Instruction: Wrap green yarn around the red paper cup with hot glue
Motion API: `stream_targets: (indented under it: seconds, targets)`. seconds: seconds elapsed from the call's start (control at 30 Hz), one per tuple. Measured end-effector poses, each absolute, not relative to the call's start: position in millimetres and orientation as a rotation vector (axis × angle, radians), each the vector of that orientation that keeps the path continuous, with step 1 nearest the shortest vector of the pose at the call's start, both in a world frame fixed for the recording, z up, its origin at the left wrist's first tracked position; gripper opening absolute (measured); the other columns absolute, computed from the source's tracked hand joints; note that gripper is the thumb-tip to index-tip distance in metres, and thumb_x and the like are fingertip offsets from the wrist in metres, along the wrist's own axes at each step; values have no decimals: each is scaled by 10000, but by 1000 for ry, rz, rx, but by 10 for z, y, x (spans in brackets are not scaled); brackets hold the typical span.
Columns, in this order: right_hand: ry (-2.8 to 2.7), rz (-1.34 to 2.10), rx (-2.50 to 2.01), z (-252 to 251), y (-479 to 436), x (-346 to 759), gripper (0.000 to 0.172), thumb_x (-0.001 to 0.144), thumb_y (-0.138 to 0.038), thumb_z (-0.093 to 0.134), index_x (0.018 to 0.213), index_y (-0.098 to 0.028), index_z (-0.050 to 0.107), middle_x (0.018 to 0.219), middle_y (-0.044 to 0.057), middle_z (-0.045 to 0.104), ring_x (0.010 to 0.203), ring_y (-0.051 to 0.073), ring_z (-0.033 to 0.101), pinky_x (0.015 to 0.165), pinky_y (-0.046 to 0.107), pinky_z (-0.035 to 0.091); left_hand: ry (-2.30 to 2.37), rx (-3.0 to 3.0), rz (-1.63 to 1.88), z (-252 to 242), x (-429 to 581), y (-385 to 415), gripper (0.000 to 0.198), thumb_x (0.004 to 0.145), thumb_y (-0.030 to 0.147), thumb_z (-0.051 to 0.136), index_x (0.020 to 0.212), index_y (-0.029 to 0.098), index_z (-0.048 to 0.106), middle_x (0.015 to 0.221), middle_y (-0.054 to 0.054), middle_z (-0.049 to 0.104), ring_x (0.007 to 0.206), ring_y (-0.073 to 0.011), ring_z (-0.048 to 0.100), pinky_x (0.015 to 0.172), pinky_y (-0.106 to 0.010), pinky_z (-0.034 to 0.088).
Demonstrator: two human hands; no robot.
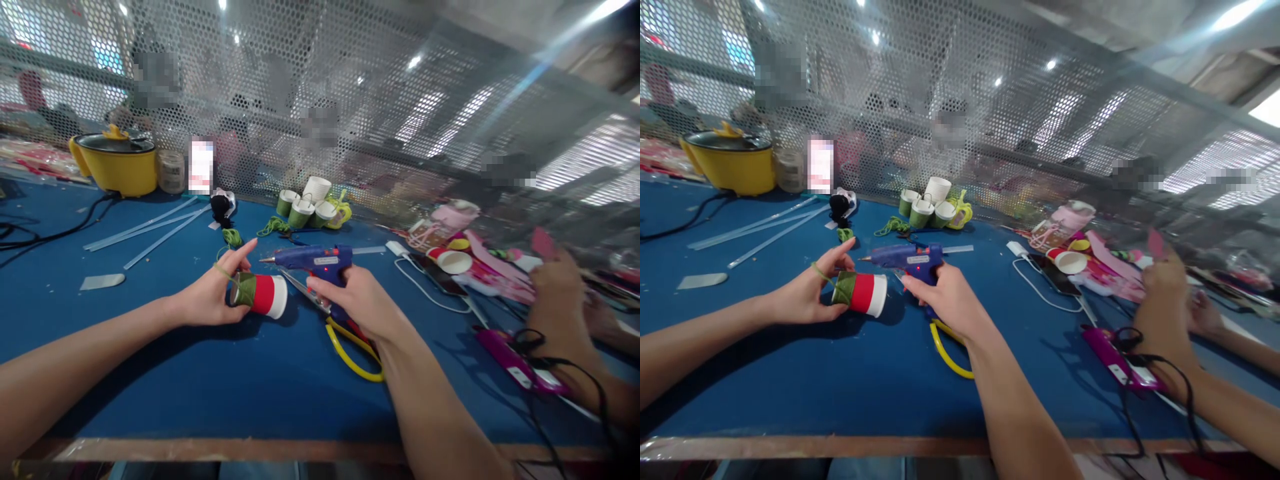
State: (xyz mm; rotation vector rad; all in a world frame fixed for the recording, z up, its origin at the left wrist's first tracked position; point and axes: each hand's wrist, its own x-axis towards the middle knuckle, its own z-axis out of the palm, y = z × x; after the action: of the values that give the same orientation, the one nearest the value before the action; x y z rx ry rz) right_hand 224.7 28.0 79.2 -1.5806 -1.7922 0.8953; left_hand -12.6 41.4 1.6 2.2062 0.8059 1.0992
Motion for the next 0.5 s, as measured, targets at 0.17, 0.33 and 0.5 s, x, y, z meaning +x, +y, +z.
stream_targets:
  seconds: [0.17, 0.33, 0.5]
  targets:
    - [-1692, 881, -1587, 627, 539, 2355, 281, 775, -420, 589, 699, -150, 577, 679, 44, 637, 570, 119, 560, 540, 242, 451, 875, 2119, 1076, -6, -128, 431, 937, 678, 150, 611, 1440, 211, 69, 1054, -73, 451, 943, -206, 504, 880, -408, 427]
    - [-1625, 763, -1810, 443, 791, 2403, 312, 801, -391, 581, 587, -182, 494, 464, -1, 537, 394, 102, 493, 428, 236, 422, 881, 2042, 1077, -28, -123, 445, 940, 681, 179, 613, 1440, 206, 59, 1019, -59, 462, 888, -190, 526, 796, -358, 463]
    - [-1670, 642, -1862, 239, 1004, 2462, 339, 793, -383, 592, 533, -187, 500, 445, 15, 549, 391, 120, 517, 421, 247, 417, 917, 2035, 1071, -4, -118, 437, 934, 673, 170, 614, 1438, 183, 79, 1010, -64, 469, 905, -196, 523, 836, -385, 447]
